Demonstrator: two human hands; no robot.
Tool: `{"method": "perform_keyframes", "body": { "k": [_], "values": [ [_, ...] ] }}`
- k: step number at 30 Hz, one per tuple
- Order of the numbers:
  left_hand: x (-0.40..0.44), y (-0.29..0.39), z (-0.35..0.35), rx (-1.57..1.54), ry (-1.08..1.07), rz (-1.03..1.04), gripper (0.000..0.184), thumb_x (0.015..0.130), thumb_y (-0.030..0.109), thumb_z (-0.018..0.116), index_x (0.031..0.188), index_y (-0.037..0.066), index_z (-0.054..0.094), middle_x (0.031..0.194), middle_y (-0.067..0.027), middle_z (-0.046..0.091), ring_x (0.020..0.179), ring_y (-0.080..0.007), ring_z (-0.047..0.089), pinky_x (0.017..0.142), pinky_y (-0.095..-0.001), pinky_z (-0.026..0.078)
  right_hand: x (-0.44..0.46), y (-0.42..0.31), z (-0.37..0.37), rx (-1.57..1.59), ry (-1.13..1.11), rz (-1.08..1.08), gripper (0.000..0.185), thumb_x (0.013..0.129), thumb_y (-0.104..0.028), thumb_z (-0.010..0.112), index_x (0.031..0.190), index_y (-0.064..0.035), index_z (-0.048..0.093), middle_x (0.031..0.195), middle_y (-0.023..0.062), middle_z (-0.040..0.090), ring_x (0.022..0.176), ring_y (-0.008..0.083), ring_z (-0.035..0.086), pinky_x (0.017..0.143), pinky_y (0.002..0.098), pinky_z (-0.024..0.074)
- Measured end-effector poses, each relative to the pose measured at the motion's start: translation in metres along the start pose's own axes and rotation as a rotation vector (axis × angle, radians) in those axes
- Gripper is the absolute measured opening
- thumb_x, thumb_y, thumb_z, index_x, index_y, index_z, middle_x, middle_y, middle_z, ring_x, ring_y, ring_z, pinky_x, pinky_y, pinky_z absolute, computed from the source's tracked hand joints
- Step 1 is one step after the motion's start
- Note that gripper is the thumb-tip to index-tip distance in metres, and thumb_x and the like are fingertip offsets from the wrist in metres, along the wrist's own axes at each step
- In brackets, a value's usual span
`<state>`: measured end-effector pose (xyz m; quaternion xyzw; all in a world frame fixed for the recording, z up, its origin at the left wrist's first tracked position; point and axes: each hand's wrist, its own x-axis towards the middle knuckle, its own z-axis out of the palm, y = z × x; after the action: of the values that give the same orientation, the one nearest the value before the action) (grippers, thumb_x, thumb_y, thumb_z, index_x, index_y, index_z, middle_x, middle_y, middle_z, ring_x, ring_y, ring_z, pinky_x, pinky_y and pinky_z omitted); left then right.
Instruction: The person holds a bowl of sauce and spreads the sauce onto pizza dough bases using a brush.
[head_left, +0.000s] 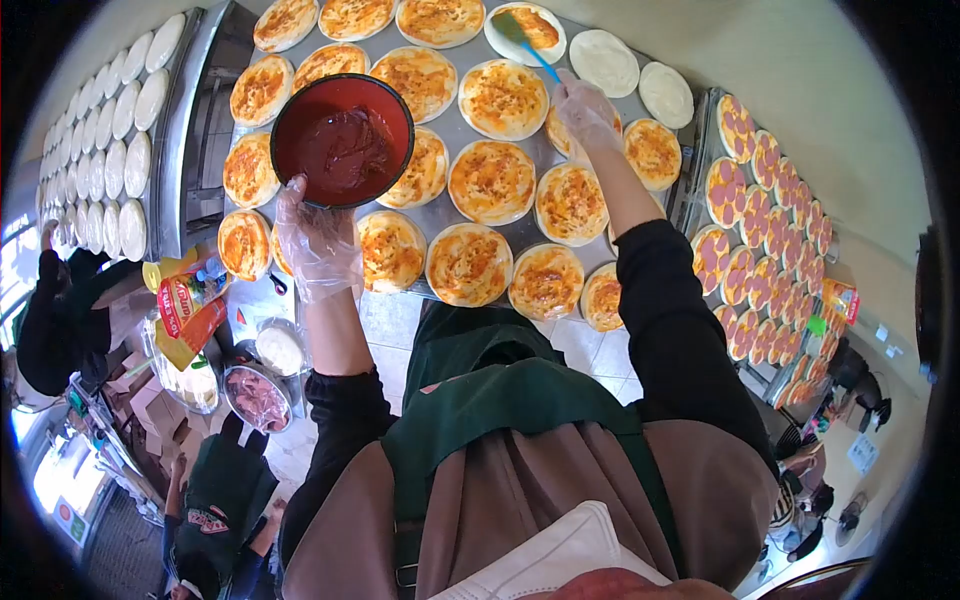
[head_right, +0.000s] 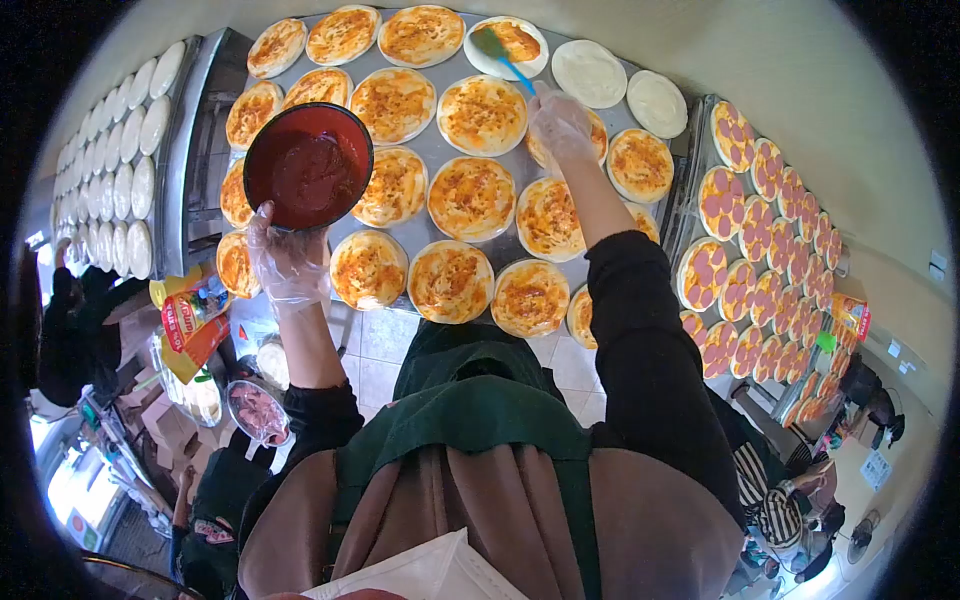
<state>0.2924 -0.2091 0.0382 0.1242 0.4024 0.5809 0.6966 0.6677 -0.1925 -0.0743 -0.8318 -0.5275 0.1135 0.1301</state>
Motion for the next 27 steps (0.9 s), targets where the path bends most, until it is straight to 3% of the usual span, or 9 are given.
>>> {"method": "perform_keyframes", "body": {
  "k": [2, 5, 9, 12, 18, 20, 27],
  "values": [
    [-0.001, 0.0, -0.002, -0.002, 0.01, 0.008, 0.069, 0.079, 0.022, 0.067, 0.139, 0.005, 0.039, 0.139, -0.0177, 0.046, 0.127, -0.0352, 0.047, 0.103, -0.0551, 0.043, -0.015, -0.001, -0.005, -0.125, -0.133, -0.058, 0.033, 0.092, -0.029, 0.047, 0.119, -0.0165, 0.061, 0.088, 0.0161, 0.068, 0.084, 0.0348, 0.066, 0.075, 0.0475, 0.0515],
    [-0.001, 0.001, -0.004, -0.021, -0.001, -0.011, 0.069, 0.079, 0.022, 0.067, 0.139, 0.005, 0.039, 0.139, -0.0175, 0.047, 0.128, -0.035, 0.047, 0.103, -0.0549, 0.043, -0.032, 0.014, -0.012, -0.203, -0.114, -0.09, 0.034, 0.089, -0.028, 0.052, 0.12, -0.0174, 0.062, 0.086, 0.0181, 0.067, 0.079, 0.034, 0.066, 0.069, 0.0485, 0.0495],
    [-0.001, 0.004, -0.003, -0.039, -0.017, -0.002, 0.069, 0.079, 0.021, 0.067, 0.139, 0.005, 0.039, 0.139, -0.0176, 0.047, 0.128, -0.035, 0.047, 0.103, -0.0545, 0.043, -0.045, 0.02, -0.036, -0.175, -0.056, -0.097, 0.039, 0.092, -0.03, 0.047, 0.128, -0.0189, 0.056, 0.092, 0.0155, 0.068, 0.089, 0.0328, 0.066, 0.077, 0.0463, 0.0512],
    [0.0, 0.001, -0.002, -0.049, -0.026, -0.011, 0.069, 0.078, 0.021, 0.067, 0.139, 0.005, 0.039, 0.139, -0.0176, 0.046, 0.128, -0.0349, 0.047, 0.103, -0.0543, 0.043, -0.032, 0.001, -0.04, -0.197, -0.034, -0.014, 0.039, 0.091, -0.03, 0.047, 0.127, -0.0166, 0.056, 0.095, 0.0161, 0.067, 0.093, 0.0333, 0.065, 0.08, 0.0462, 0.0508],
    [-0.002, 0.001, 0.002, -0.019, -0.049, -0.005, 0.069, 0.079, 0.023, 0.067, 0.14, 0.006, 0.039, 0.139, -0.0176, 0.046, 0.127, -0.0346, 0.047, 0.103, -0.054, 0.043, -0.027, -0.004, -0.035, -0.194, -0.076, -0.094, 0.035, 0.093, -0.029, 0.045, 0.122, -0.0151, 0.058, 0.098, 0.0163, 0.067, 0.094, 0.0351, 0.064, 0.081, 0.0491, 0.0497],
    [-0.002, 0.002, 0.001, -0.012, -0.049, 0.005, 0.069, 0.079, 0.023, 0.067, 0.14, 0.006, 0.039, 0.139, -0.0176, 0.047, 0.127, -0.0346, 0.047, 0.103, -0.0539, 0.044, -0.037, 0.006, -0.051, -0.25, -0.209, -0.02, 0.035, 0.093, -0.03, 0.044, 0.122, -0.0163, 0.058, 0.097, 0.0168, 0.067, 0.093, 0.0354, 0.064, 0.08, 0.0496, 0.0498],
    [0.003, 0.003, -0.004, -0.004, -0.009, -0.001, 0.068, 0.08, 0.024, 0.066, 0.139, 0.006, 0.039, 0.138, -0.0172, 0.047, 0.127, -0.0345, 0.047, 0.1, -0.0532, 0.046, -0.033, 0.02, -0.068, -0.239, -0.078, 0.056, 0.03, 0.093, -0.029, 0.044, 0.114, -0.0136, 0.059, 0.096, 0.0165, 0.066, 0.091, 0.0351, 0.064, 0.078, 0.0489, 0.0506]
  ]
}}
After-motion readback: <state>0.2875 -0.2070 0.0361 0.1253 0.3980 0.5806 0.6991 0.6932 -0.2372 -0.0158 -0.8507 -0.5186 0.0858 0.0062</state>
